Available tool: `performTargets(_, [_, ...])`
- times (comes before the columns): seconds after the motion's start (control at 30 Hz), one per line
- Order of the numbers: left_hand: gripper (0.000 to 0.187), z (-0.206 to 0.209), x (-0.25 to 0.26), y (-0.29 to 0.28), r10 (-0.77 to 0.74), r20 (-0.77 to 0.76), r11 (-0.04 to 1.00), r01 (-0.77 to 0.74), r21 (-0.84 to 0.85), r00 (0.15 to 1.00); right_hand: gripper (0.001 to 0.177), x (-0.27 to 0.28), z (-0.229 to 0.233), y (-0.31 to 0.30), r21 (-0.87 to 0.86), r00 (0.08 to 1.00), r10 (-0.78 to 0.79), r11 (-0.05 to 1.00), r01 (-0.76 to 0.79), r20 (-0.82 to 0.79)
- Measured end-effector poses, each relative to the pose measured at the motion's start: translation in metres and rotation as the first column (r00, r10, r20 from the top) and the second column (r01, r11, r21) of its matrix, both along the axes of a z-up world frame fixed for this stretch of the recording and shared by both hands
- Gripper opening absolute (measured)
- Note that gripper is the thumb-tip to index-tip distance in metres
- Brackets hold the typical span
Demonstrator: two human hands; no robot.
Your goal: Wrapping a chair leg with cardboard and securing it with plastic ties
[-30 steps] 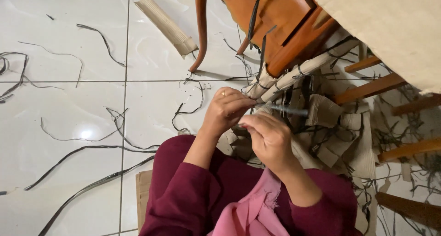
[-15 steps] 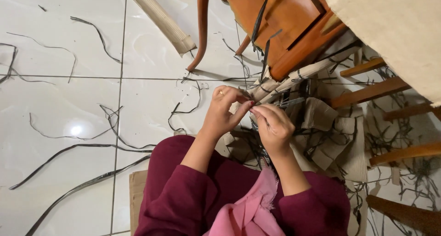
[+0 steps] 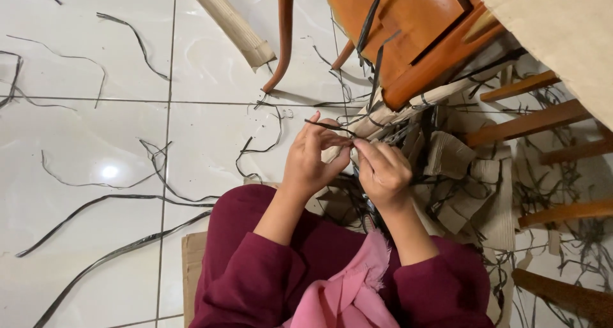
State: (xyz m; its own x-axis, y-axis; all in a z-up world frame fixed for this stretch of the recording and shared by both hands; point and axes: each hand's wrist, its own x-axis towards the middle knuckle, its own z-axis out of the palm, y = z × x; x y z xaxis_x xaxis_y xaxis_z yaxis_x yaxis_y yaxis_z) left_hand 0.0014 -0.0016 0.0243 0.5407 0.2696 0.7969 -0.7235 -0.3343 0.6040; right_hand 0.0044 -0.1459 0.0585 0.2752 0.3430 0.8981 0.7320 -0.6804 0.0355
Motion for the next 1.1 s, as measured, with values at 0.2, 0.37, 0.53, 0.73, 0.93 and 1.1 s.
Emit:
performTargets(0.2, [0.027, -0.007, -0.001, -0.008, 0.061, 0.076, 0.995, -0.055, -0.084, 0.995, 0.013, 0.01, -0.011, -0.027, -0.156, 0.997, 0.026, 0.988, -0.016, 0.067])
performTargets(0.37, [0.03, -0.004, -0.006, -0.007, 0.072, 0.086, 0.993, -0.063, -0.099, 0.994, 0.011, -0.004, -0.004, -0.002, 0.081, 0.995, 0.063, 0.995, -0.057, -0.071])
performTargets(0.53, [0.034, 0.0, -0.01, -0.006, 0.058, 0.1, 0.995, -0.05, -0.085, 0.993, 0.011, -0.015, -0.011, 0.012, 0.314, 0.969, 0.13, 0.948, -0.059, -0.211])
performTargets(0.73, [0.038, 0.001, -0.007, -0.009, -0.002, -0.009, 0.986, 0.0, -0.165, 1.0, 0.011, -0.016, -0.024, 0.0, 0.399, 0.842, 0.157, 0.914, 0.075, -0.516])
performTargets(0.93, [0.057, -0.003, -0.007, -0.009, -0.272, -0.184, 0.914, 0.194, -0.355, 0.945, 0.01, -0.016, -0.026, 0.003, 0.476, 0.785, 0.216, 0.873, 0.112, -0.581])
performTargets(1.1, [0.052, -0.006, -0.007, -0.009, -0.209, -0.21, 0.946, 0.143, -0.289, 0.955, 0.011, -0.02, -0.012, 0.018, 0.325, 0.948, 0.074, 0.945, 0.032, -0.309])
